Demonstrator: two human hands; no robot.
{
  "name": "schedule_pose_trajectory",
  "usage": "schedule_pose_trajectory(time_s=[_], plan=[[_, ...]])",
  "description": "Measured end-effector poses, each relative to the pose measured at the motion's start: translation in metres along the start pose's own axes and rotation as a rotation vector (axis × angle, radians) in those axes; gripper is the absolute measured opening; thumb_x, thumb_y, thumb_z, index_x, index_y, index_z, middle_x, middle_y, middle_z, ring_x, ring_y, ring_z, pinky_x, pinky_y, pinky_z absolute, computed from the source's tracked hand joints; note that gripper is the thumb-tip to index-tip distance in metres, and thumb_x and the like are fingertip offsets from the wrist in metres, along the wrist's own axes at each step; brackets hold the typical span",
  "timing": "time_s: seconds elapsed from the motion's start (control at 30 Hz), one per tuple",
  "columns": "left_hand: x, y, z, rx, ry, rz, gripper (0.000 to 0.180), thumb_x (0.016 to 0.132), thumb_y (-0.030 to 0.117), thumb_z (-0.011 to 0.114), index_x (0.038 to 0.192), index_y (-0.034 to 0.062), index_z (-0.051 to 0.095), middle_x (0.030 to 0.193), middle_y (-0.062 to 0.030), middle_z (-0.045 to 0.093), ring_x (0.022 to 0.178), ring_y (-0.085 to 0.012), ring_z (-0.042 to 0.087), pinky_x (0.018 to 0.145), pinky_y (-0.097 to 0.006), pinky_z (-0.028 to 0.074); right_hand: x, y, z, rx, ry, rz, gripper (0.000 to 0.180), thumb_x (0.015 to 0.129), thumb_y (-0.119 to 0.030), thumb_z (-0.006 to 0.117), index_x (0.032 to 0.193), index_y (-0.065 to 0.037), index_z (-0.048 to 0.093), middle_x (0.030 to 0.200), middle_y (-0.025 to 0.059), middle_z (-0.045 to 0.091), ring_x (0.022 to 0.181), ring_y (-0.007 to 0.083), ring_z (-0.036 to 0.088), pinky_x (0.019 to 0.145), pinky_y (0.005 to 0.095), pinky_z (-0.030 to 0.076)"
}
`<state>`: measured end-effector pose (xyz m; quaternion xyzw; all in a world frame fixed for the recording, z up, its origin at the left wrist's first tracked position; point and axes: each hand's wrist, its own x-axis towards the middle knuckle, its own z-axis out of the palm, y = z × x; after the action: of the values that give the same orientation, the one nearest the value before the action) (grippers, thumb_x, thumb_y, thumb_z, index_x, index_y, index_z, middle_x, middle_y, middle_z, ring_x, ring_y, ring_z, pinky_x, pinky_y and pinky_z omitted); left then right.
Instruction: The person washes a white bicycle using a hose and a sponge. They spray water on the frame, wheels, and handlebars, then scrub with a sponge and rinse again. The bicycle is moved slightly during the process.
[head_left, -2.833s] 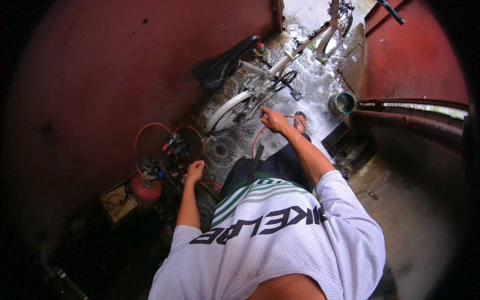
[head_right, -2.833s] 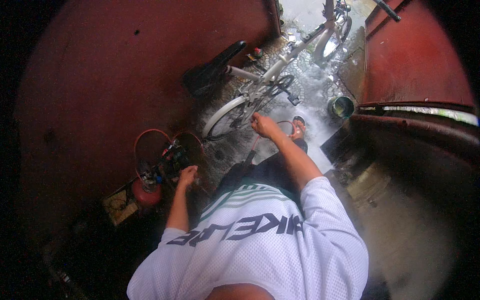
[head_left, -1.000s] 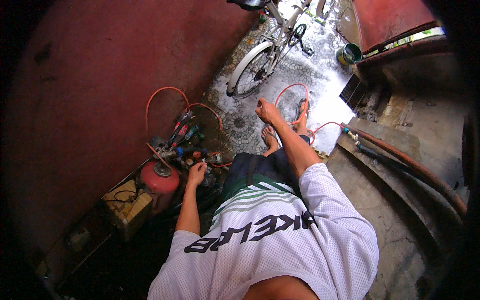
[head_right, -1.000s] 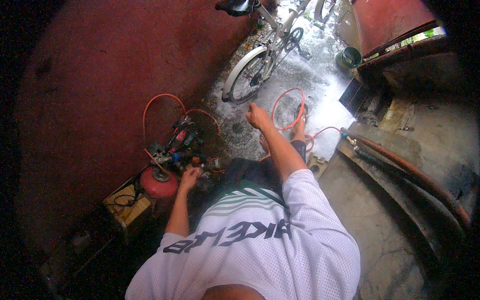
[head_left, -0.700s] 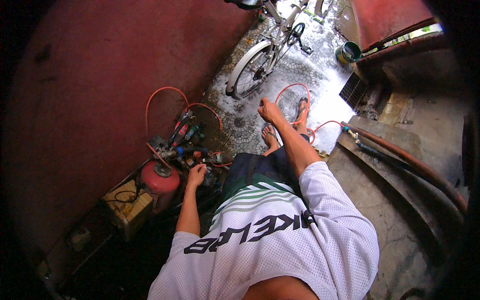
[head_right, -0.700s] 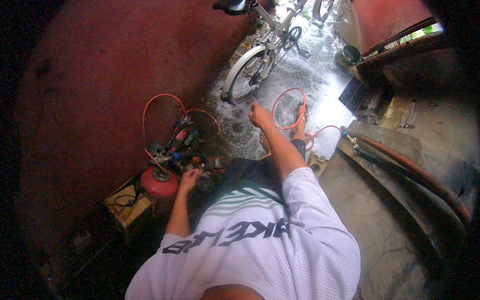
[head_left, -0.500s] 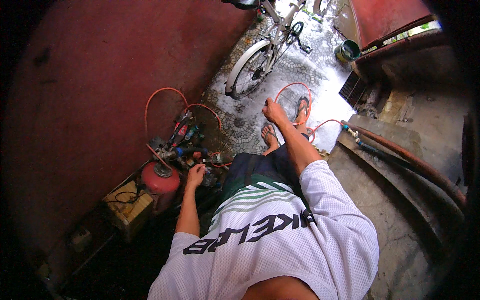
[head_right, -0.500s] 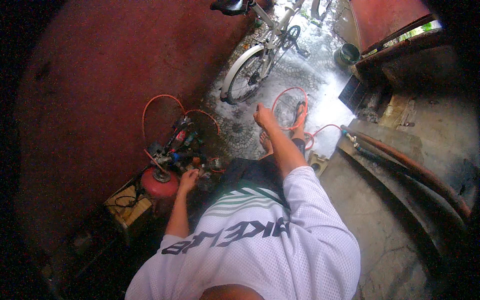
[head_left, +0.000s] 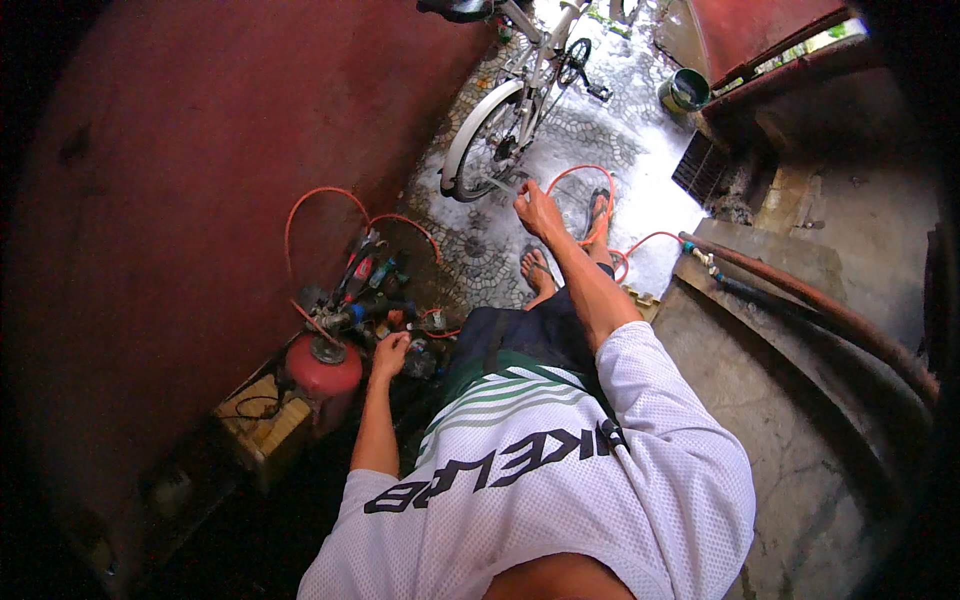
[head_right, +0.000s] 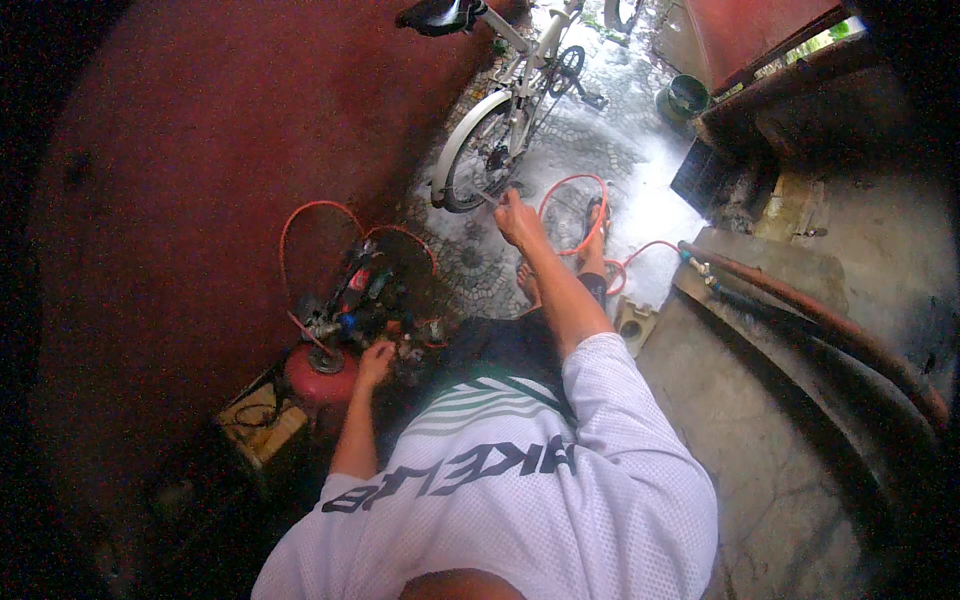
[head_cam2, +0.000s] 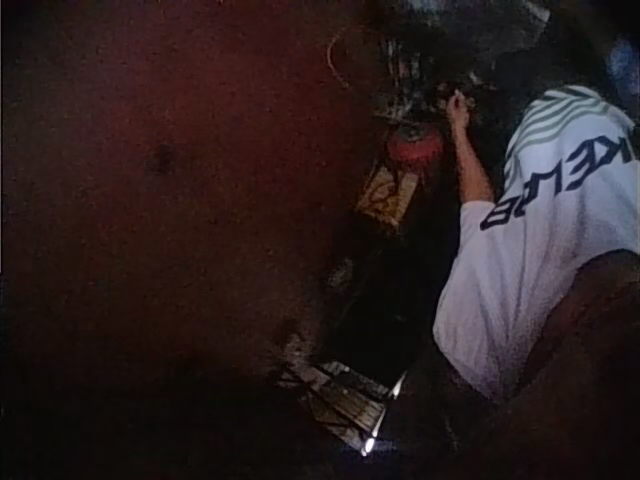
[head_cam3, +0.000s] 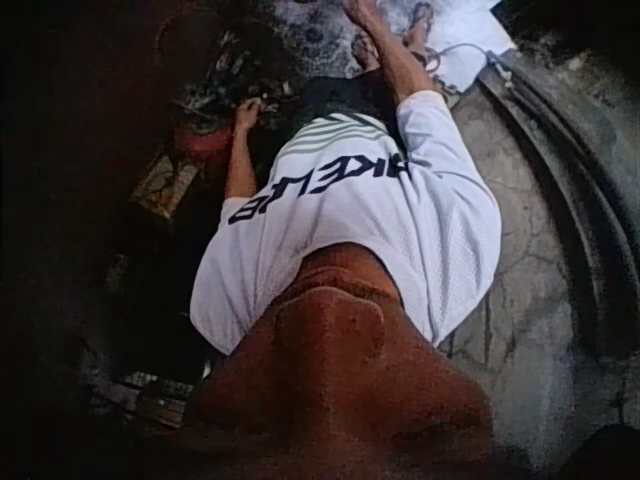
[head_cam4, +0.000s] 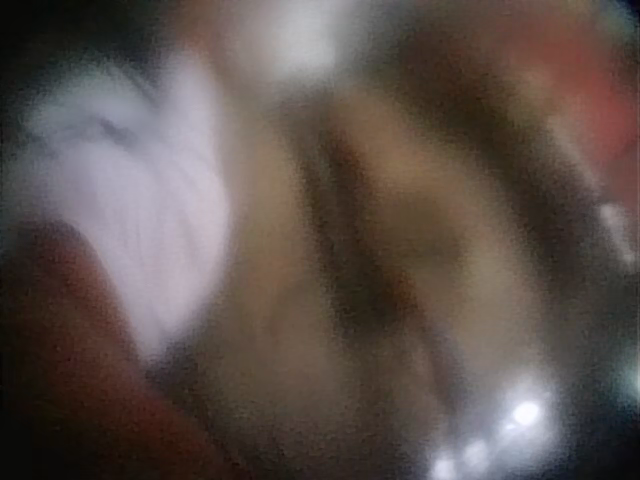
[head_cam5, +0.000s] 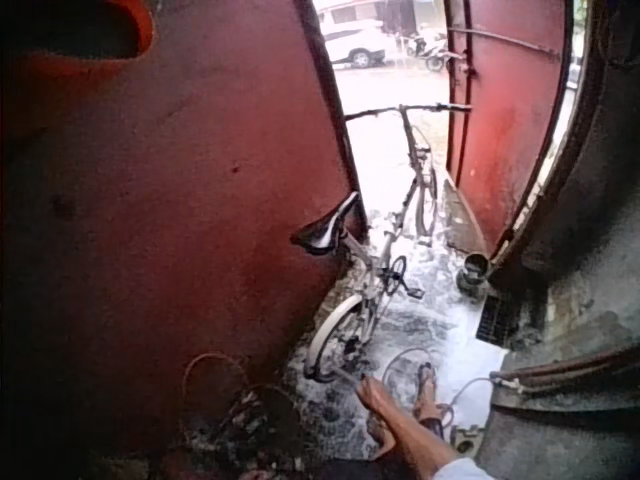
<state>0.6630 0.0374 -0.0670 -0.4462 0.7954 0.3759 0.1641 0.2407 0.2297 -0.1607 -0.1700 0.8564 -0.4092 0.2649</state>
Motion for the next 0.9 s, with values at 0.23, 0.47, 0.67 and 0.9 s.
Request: schedule_pose_trajectory(time_s=[0.23, 0.47, 0.67, 0.9], plan=[[-0.002, 0.010, -0.007, -0.027, -0.064, -0.126, 0.033, 0.093, 0.029, 0.063, 0.113, 0.0036, 0.069, 0.097, -0.0122, 0.071, 0.089, -0.0215, 0.067, 0.081, -0.035, 0.051, 0.031, -0.002, -0.014, 0.103, 0.149, -0.003, 0.028, 0.090, -0.026, 0.053, 0.112, -0.010, 0.049, 0.090, 0.0317, 0.065, 0.087, 0.0538, 0.061, 0.078, 0.0604, 0.046], [-0.004, 0.016, -0.008, 0.032, -0.048, -0.148, 0.033, 0.093, 0.030, 0.063, 0.114, 0.0062, 0.069, 0.092, -0.0103, 0.071, 0.086, -0.0213, 0.066, 0.080, -0.035, 0.051, 0.057, 0.004, -0.026, 0.107, 0.243, 0.053, 0.025, 0.091, -0.028, 0.055, 0.109, -0.011, 0.053, 0.084, 0.0290, 0.067, 0.083, 0.0494, 0.065, 0.075, 0.0552, 0.049], [-0.003, 0.011, -0.010, -0.037, -0.043, -0.184, 0.033, 0.092, 0.031, 0.063, 0.114, 0.0065, 0.069, 0.092, -0.0102, 0.070, 0.085, -0.0211, 0.066, 0.081, -0.035, 0.051, 0.081, 0.004, -0.044, 0.099, 0.329, 0.092, 0.025, 0.090, -0.028, 0.056, 0.108, -0.012, 0.054, 0.082, 0.0272, 0.067, 0.081, 0.0479, 0.065, 0.073, 0.0550, 0.048], [-0.002, 0.011, -0.006, -0.185, -0.110, -0.276, 0.028, 0.095, 0.027, 0.063, 0.116, 0.0088, 0.069, 0.091, -0.0039, 0.068, 0.077, -0.0121, 0.061, 0.064, -0.031, 0.050, 0.100, 0.009, -0.070, 0.150, 0.320, 0.243, 0.030, 0.088, -0.032, 0.053, 0.110, -0.012, 0.056, 0.090, 0.0310, 0.066, 0.090, 0.0496, 0.064, 0.081, 0.0544, 0.048]])
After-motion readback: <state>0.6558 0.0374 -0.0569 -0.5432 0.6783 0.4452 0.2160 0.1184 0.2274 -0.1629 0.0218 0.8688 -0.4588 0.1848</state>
